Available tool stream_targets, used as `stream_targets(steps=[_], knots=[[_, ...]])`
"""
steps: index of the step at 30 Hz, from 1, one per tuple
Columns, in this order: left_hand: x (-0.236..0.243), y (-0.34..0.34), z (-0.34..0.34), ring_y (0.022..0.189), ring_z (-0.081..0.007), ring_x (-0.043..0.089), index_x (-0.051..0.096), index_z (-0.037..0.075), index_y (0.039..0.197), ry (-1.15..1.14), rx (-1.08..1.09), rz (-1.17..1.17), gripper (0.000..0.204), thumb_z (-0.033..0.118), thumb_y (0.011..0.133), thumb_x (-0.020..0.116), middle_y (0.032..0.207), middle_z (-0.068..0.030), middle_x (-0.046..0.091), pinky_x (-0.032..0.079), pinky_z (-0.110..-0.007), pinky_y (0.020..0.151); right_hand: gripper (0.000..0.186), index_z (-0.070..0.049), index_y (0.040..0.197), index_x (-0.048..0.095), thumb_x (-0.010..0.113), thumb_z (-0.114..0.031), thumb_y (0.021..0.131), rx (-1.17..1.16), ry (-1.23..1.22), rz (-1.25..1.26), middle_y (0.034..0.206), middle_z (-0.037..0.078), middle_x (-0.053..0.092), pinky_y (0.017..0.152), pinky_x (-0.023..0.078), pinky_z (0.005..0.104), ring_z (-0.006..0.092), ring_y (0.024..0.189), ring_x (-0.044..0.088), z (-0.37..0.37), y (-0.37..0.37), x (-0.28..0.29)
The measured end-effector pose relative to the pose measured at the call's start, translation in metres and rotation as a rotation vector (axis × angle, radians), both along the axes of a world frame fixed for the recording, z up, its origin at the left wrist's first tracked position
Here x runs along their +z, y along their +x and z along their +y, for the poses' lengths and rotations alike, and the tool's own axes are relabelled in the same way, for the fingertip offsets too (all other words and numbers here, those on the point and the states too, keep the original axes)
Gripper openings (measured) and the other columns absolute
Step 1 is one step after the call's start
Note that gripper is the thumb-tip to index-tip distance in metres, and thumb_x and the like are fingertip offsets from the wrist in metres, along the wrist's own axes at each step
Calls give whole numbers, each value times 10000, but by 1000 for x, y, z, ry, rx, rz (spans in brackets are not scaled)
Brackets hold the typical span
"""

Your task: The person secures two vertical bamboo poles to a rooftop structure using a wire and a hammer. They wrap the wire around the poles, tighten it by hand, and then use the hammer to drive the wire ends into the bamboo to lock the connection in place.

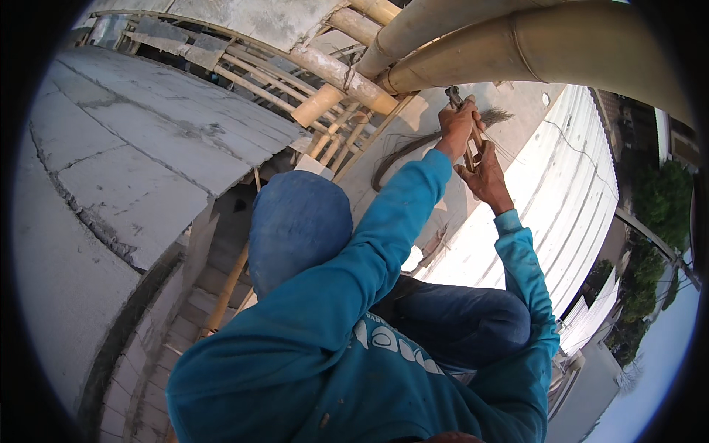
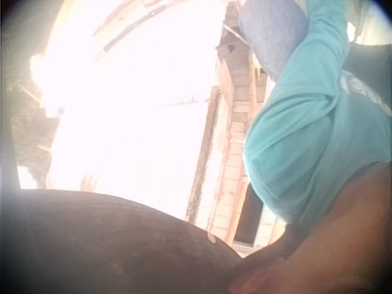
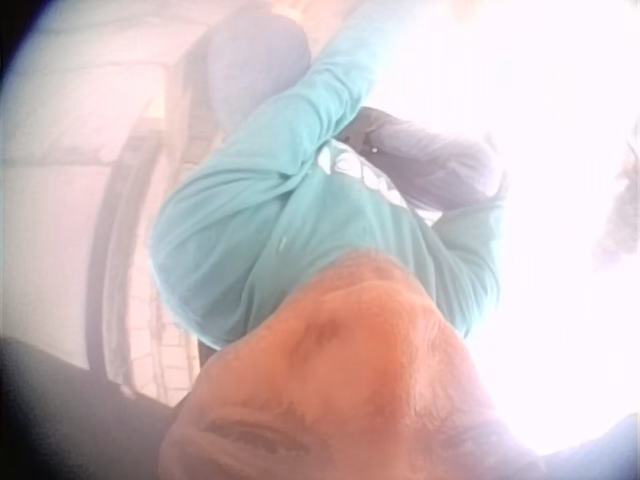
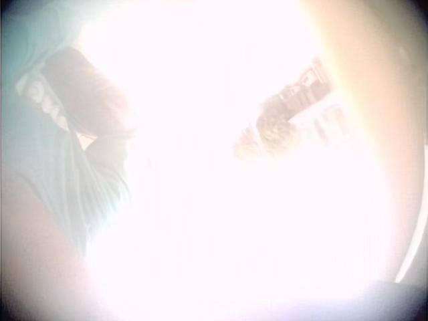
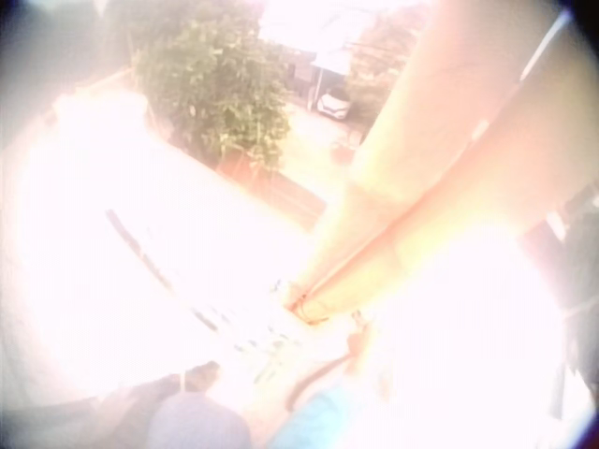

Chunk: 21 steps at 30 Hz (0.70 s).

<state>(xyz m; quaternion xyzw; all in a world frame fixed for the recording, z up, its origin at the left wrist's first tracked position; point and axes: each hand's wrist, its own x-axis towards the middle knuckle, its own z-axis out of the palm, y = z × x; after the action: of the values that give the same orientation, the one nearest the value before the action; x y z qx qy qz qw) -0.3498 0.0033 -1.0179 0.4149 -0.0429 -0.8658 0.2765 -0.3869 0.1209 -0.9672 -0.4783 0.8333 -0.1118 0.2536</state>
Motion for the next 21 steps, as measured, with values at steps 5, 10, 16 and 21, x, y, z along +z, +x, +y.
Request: stream_targets(steps=[5, 10, 16, 21], knots=[[-6, 6, -4, 494, -209, 560, 559, 43, 808, -22, -10, 150, 343, 333, 854, 736, 642, -63, 546, 526, -356, 492, 646, 37, 1170, 520, 825, -360, 761, -203, 305, -658, 977, 150, 660, 782, 568, 369, 263, 881, 696, -11, -42, 20], [-7, 7, -5, 515, -232, 598, 553, 34, 744, -37, -30, 194, 406, 375, 835, 754, 646, -78, 566, 549, -380, 532, 612, 24, 1180, 539, 807, -353, 778, -321, 437, -1060, 914, 128, 676, 775, 596, 360, 243, 826, 710, -19, -51, 27], [-14, 2, -1, 530, -239, 615, 565, 19, 771, -47, -25, 256, 448, 418, 814, 765, 662, -93, 591, 555, -368, 546, 392, 14, 987, 627, 792, -279, 786, -252, 551, -849, 827, 113, 674, 678, 581, 315, 191, 744, 691, -25, -54, 22], [-5, -16, 4, 648, -208, 619, 564, 42, 933, 56, 120, 137, 380, 356, 828, 751, 757, -84, 598, 544, -326, 633, 334, -38, 967, 647, 751, -309, 803, -5, 338, 57, 760, 134, 678, 622, 542, 406, 271, 712, 685, -19, -56, 23]])
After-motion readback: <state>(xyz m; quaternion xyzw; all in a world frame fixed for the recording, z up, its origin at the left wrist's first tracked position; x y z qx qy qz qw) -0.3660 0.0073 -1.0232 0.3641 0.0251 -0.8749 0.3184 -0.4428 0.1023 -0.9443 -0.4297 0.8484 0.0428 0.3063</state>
